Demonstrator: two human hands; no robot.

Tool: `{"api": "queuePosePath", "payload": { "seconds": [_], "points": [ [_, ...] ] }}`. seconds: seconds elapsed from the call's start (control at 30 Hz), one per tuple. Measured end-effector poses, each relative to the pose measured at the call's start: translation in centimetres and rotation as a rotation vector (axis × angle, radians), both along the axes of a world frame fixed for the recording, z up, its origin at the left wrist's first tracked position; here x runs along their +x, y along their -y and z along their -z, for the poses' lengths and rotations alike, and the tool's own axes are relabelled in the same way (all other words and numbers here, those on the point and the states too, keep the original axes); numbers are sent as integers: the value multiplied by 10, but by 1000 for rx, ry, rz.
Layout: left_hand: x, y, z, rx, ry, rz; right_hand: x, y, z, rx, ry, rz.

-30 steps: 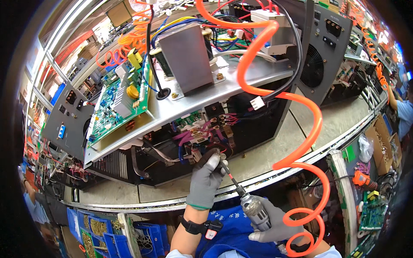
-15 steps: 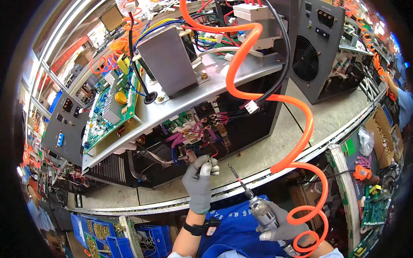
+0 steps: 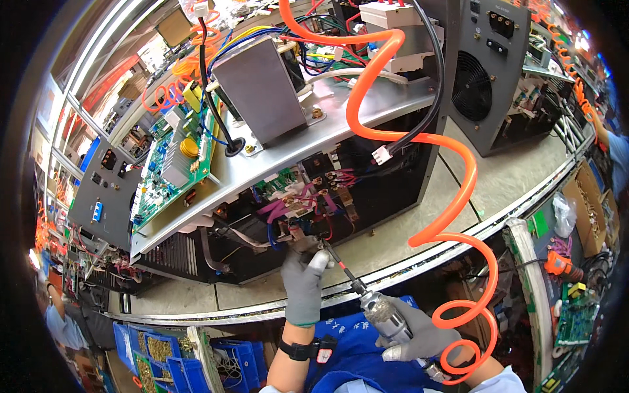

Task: Assembling and wiring solar inverter components on a production line.

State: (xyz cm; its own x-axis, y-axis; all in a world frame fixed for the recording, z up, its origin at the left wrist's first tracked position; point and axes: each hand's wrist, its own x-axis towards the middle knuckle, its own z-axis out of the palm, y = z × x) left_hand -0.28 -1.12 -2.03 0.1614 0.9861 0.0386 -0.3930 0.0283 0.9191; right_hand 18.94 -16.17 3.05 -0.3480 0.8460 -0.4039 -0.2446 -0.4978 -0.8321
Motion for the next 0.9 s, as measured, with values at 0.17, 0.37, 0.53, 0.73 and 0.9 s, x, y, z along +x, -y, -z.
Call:
{"api": "queuePosePath", "payload": {
  "seconds": [0.17, 0.37, 0.53, 0.73, 0.9],
  "points": [
    [1, 4, -8, 39, -142, -99, 0, 5, 8, 43, -49, 35],
    [-2, -5, -1, -253, 394, 89, 3, 11, 4, 20, -68, 62],
    [17, 20, 16, 65, -798, 26, 5, 27, 0, 56, -281, 302],
    [57, 26, 41, 507, -1170, -34, 9, 38, 15, 68, -484, 417],
    [17, 26, 30, 554, -1247, -279, 12, 44, 19, 49, -258, 352]
  ]
}}
